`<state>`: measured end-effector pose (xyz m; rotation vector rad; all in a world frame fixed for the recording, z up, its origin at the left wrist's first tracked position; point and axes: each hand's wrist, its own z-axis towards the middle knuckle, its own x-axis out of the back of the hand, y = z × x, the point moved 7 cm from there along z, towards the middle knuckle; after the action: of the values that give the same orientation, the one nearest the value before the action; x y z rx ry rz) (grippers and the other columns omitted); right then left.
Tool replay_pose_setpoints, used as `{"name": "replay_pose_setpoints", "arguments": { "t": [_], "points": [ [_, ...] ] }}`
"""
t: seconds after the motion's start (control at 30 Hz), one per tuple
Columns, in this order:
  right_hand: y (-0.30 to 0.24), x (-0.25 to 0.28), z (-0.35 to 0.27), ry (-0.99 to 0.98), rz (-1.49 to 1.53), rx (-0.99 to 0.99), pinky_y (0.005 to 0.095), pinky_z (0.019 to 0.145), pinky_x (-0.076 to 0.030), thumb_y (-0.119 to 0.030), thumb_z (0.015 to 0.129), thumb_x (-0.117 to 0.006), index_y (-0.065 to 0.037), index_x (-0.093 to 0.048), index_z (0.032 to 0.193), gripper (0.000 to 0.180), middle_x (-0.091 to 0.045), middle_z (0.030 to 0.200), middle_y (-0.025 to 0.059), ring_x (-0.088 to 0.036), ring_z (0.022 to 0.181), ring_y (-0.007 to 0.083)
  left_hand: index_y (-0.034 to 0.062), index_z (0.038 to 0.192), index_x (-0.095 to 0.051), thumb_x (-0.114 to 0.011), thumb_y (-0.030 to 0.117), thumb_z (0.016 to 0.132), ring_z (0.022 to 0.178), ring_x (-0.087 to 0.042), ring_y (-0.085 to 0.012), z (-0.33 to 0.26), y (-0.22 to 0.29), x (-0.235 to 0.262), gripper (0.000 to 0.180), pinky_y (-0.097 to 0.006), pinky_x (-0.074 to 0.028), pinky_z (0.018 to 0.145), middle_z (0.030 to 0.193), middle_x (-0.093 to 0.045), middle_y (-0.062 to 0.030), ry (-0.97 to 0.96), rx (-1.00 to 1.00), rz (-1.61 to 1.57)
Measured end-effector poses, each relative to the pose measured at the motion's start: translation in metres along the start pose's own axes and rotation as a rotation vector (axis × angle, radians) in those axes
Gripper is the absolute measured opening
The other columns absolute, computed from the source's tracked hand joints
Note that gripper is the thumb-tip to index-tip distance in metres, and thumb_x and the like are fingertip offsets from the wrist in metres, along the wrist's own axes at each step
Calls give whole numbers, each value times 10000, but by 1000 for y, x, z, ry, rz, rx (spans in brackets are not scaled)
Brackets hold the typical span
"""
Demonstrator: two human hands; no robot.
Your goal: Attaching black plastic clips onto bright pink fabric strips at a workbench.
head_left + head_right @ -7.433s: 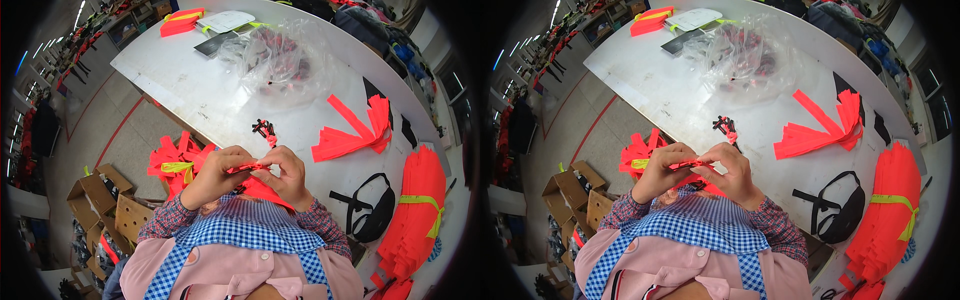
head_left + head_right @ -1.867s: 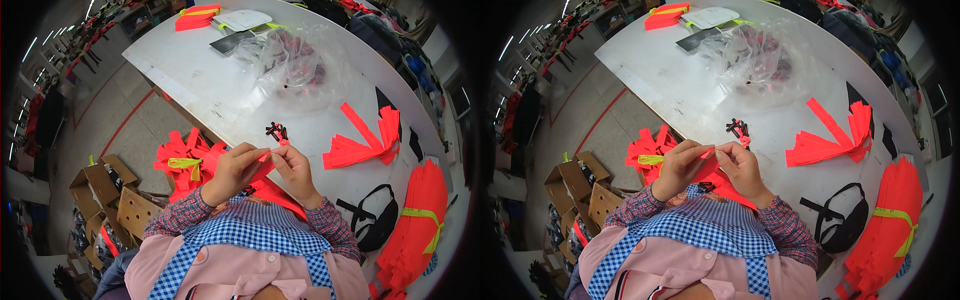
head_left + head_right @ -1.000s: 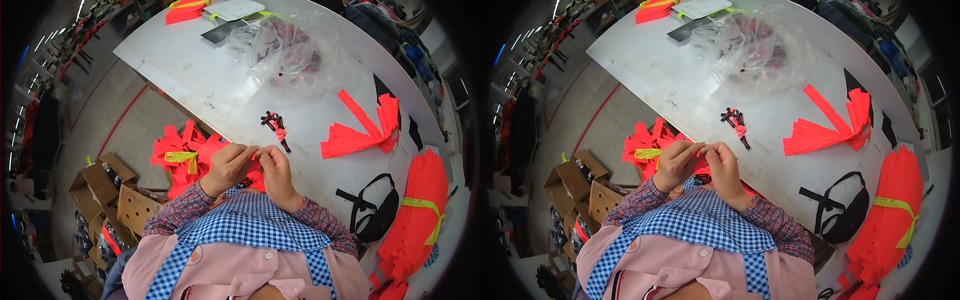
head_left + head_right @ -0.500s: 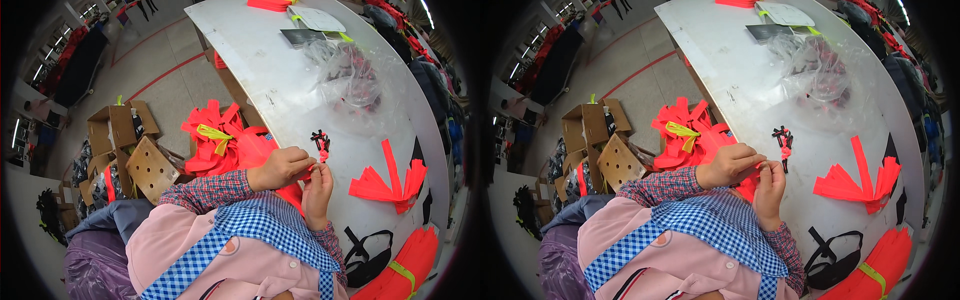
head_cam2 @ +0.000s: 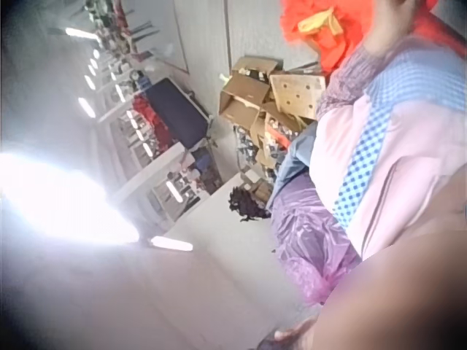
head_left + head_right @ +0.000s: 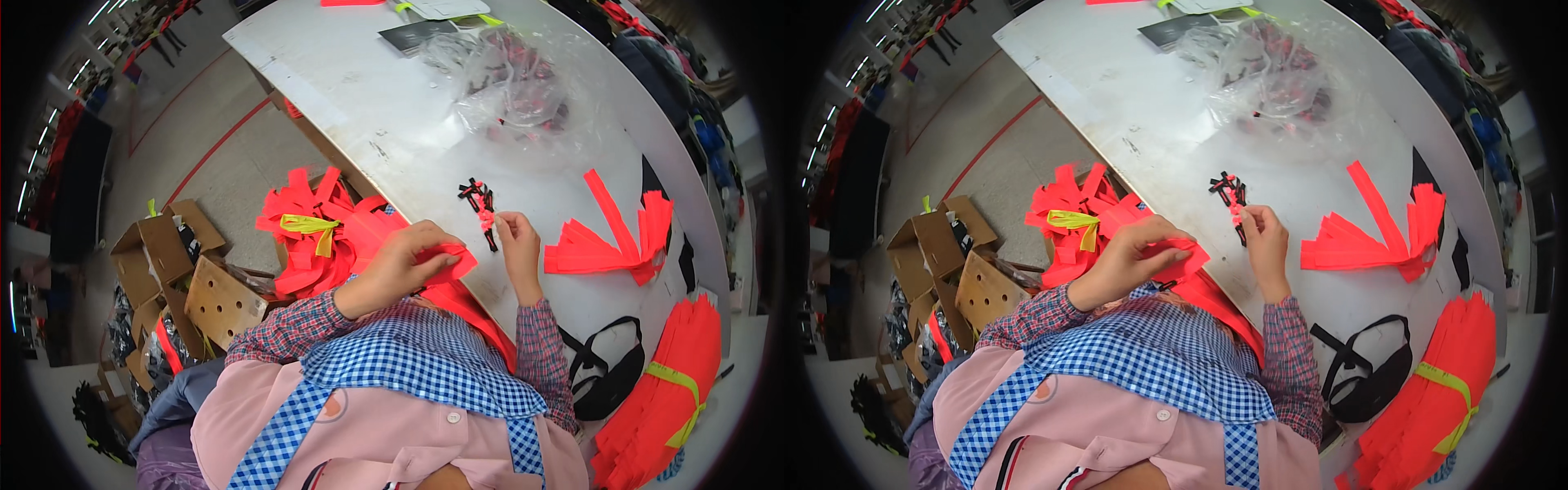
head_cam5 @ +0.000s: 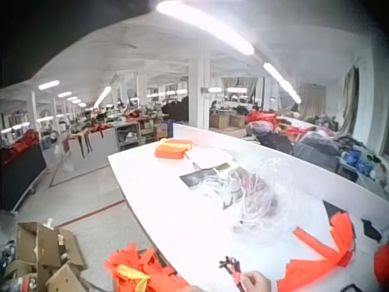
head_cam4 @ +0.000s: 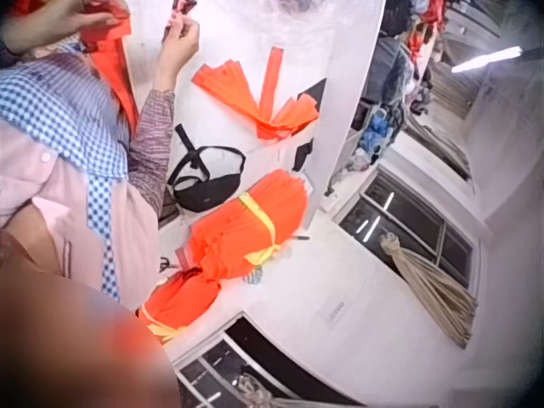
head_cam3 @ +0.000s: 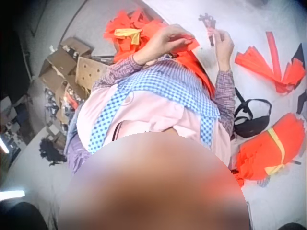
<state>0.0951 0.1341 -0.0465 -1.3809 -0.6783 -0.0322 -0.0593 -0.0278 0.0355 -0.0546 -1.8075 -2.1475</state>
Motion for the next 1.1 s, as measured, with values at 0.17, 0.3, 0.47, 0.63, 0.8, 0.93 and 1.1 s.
{"name": "replay_pose_setpoints", "arguments": {
  "t": [0.17,0.3,0.47,0.63,0.8,0.93,1.1],
  "points": [
    [69,3,38,42,-308,38,376,696,-520,-255,844,-688,11,-644,930,282,-685,883,154,-665,777,282,34,1029,-687,-694,61,846,866,-585,-114,5,-2,1,184,-243,-460,781,912,-629,-34,32,62,-69],
    [72,-13,51,-64,-403,25,382,681,-510,-288,826,-697,-3,-657,889,295,-688,838,138,-662,773,285,25,1009,-689,-701,102,850,873,-591,-140,4,-8,2,177,-261,-464,771,921,-623,-55,56,88,-47],
    [80,-4,52,-74,-210,-53,308,655,-509,-249,864,-681,-5,-657,901,247,-689,801,93,-645,715,175,17,992,-689,-705,114,853,880,-587,-123,3,-14,2,171,-250,-461,771,921,-624,-46,86,141,-104],
    [30,12,17,-224,725,-179,254,679,-509,-145,925,-608,-5,-620,960,145,-662,835,70,-631,734,134,9,985,-685,-698,111,862,876,-585,-115,10,-16,10,161,-242,-459,760,927,-620,-46,151,152,-121],
    [-71,21,-36,-473,775,23,256,703,-508,-19,908,-589,1,-594,966,62,-611,899,52,-608,782,151,12,1006,-680,-691,98,862,869,-591,-118,18,-8,10,168,-241,-464,745,928,-616,-47,165,107,-143],
    [-129,25,-53,-339,348,404,266,693,-520,-1,849,-666,5,-616,963,124,-628,910,70,-624,775,152,3,1015,-673,-669,36,859,872,-606,-142,18,14,0,160,-252,-481,732,939,-619,-61,108,44,-162],
    [-140,27,-60,-96,104,533,274,654,-527,-17,811,-710,-20,-623,987,196,-640,887,92,-660,766,175,10,1030,-667,-657,-20,841,869,-622,-180,14,30,-5,192,-263,-491,726,936,-623,-93,85,-111,-31]
  ]
}}
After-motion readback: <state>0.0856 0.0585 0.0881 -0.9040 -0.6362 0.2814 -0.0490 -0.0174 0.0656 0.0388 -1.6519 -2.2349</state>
